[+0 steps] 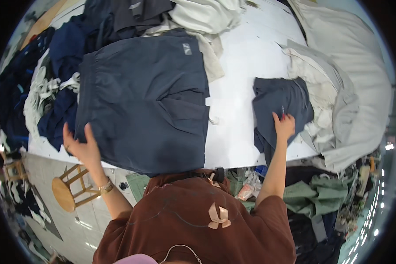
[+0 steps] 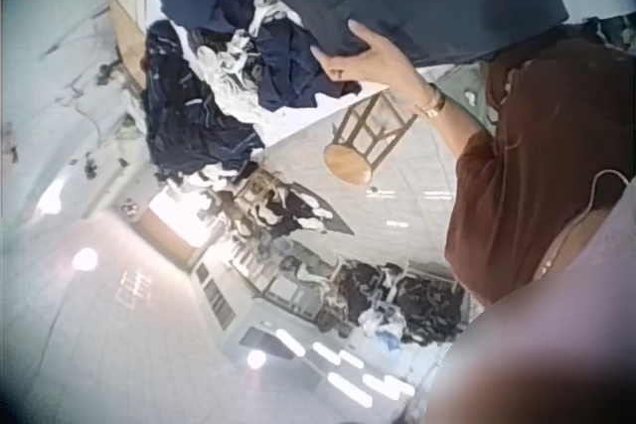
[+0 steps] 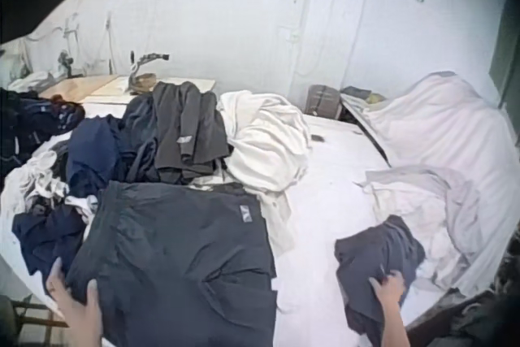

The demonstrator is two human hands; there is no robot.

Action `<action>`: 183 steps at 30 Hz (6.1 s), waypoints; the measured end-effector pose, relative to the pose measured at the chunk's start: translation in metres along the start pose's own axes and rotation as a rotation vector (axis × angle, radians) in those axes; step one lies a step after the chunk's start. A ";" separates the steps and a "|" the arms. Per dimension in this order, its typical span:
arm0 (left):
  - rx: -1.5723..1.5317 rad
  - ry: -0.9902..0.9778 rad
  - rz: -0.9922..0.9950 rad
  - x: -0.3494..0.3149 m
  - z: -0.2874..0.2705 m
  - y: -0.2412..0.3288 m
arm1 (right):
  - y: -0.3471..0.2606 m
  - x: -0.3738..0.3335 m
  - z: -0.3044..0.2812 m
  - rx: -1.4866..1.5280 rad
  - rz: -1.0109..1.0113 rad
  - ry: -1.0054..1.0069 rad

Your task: Sorting through piles of finished shorts and using a thread trimmer to remove loose threads before bundling them.

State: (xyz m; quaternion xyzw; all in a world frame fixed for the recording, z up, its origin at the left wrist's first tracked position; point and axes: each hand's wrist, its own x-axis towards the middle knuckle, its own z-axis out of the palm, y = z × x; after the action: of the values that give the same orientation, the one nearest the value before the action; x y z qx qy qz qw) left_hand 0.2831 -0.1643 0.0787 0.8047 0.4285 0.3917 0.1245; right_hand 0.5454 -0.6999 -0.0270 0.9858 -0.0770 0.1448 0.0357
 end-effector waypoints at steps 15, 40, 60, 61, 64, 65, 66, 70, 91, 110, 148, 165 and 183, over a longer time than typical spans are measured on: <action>-0.315 -0.385 0.012 -0.073 0.018 0.091 | -0.117 -0.082 0.014 0.965 -0.368 -0.138; -0.218 -0.521 0.166 -0.062 0.028 0.106 | -0.078 -0.057 -0.059 0.854 -0.241 0.107; -0.811 -1.030 0.402 -0.099 0.127 0.204 | -0.108 -0.066 -0.139 1.235 -0.388 -0.717; -0.870 -1.038 0.504 -0.102 0.137 0.217 | -0.106 -0.060 -0.162 1.396 -0.507 -0.747; -0.918 -1.599 0.740 -0.104 0.146 0.246 | -0.098 -0.033 -0.197 1.897 -0.868 -0.589; -0.807 -1.752 0.880 -0.103 0.142 0.255 | -0.089 -0.018 -0.209 1.914 -0.911 -0.531; -0.401 -1.960 0.720 -0.115 0.144 0.264 | -0.081 -0.003 -0.219 1.902 -0.925 -0.390; -0.316 -1.884 0.687 -0.094 0.133 0.243 | -0.045 0.053 -0.243 1.839 -0.469 0.000; -0.934 -1.244 0.911 0.026 0.085 0.301 | -0.078 0.134 -0.333 1.298 -0.770 0.397; -0.293 -0.936 0.995 -0.108 0.069 0.105 | -0.084 -0.160 -0.060 0.880 -0.624 -0.109; -0.151 -1.110 0.676 -0.108 0.091 0.127 | -0.159 -0.101 -0.089 1.466 -0.207 -0.862; -0.243 -1.027 0.826 -0.124 0.148 0.176 | -0.127 -0.086 -0.035 0.985 -0.357 -0.188; -1.021 -1.771 -0.183 -0.083 0.135 0.197 | -0.136 -0.061 -0.087 1.590 -0.112 -0.632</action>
State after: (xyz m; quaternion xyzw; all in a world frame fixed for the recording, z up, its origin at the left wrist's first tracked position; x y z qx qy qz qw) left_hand 0.4716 -0.3297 0.0515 0.6203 0.0248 -0.2180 0.7531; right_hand 0.4855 -0.5492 0.0316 0.7144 0.0898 -0.1275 -0.6821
